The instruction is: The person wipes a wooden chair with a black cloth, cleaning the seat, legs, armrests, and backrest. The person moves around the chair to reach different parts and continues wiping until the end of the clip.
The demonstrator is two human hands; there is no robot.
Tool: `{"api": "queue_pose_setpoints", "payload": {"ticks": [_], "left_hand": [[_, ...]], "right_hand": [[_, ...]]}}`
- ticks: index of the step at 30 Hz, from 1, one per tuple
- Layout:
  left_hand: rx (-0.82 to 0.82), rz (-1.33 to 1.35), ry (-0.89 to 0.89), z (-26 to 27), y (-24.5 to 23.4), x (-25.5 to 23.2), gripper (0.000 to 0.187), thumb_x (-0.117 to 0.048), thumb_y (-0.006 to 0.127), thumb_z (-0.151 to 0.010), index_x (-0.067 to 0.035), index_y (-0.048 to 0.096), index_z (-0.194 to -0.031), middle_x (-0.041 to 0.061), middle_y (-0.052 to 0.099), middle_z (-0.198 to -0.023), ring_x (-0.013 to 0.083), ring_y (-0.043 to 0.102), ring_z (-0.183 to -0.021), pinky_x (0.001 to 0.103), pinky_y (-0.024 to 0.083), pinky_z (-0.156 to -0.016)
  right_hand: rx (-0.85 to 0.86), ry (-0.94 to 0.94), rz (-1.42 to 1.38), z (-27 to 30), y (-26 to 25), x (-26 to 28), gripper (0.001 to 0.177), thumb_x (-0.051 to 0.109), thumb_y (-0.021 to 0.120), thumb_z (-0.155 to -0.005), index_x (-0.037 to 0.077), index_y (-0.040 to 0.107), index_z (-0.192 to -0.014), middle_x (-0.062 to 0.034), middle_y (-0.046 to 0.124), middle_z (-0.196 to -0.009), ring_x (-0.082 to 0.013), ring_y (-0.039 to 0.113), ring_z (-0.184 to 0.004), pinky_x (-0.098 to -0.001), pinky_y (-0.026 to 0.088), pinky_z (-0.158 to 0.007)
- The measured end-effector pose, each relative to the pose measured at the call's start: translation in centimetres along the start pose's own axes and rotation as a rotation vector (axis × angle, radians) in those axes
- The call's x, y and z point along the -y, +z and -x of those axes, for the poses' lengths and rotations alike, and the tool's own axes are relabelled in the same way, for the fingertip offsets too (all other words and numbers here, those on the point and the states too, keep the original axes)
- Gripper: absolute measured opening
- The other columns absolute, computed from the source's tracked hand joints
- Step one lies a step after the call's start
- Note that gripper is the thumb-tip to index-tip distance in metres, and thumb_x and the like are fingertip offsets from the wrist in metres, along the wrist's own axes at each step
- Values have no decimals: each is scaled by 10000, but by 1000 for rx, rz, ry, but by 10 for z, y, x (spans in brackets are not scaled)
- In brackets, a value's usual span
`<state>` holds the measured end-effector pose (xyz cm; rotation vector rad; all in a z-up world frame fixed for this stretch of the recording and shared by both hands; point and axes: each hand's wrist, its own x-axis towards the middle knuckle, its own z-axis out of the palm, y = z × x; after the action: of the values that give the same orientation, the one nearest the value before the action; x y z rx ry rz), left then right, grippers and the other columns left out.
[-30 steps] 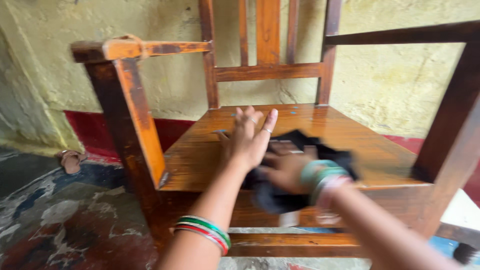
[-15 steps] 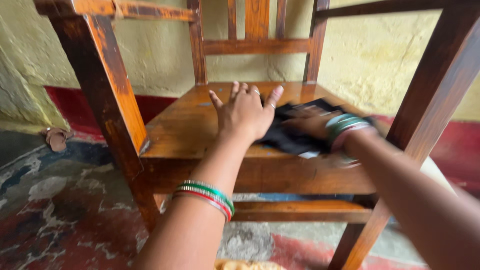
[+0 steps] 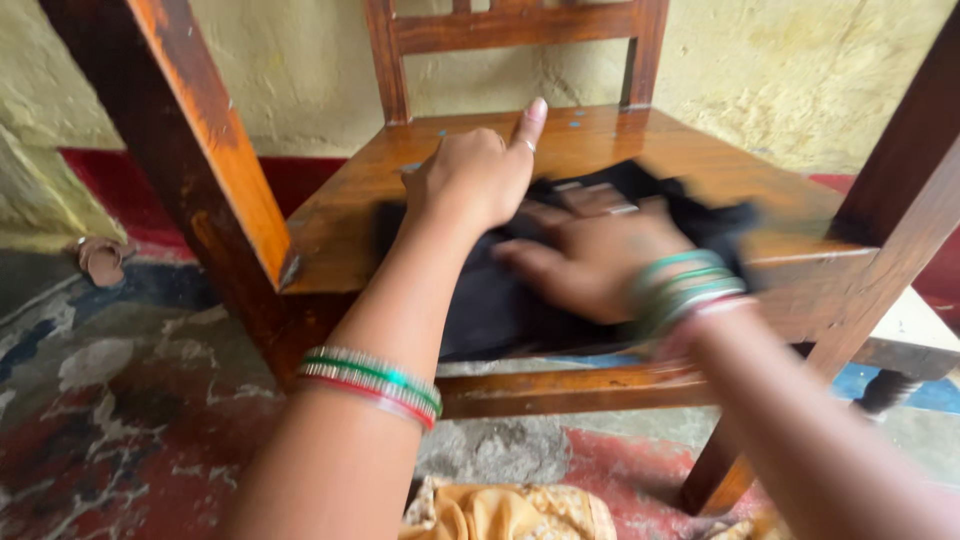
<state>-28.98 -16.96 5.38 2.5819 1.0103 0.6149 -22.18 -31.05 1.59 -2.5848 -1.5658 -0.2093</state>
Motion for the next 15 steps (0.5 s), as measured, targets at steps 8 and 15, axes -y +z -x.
{"api": "queue_pose_setpoints", "payload": {"ticks": [8,15], "left_hand": [[105,-145,39,36,5,-24,807,-689,293,-986,-45,780,-988,221,744,-1071,427,697,-1058,558,526,-942],[22,-73,134,49,14,-44,749,-681,342,-974,-72,779,-982,224,728,-1064,435,682,-1049,547,528,-918]], "right_hand": [[-789,-381,-104,-9,55,74,518,560,583,-957,103,677,-1181,-146,680,-1170,-362,611,-1117,-534,469,-931],[-794,-315,-51,33,47,-21,391,466,759,-820,106,738,-972,-119,741,-925,-316,711,-873,-443,550,-801]]}}
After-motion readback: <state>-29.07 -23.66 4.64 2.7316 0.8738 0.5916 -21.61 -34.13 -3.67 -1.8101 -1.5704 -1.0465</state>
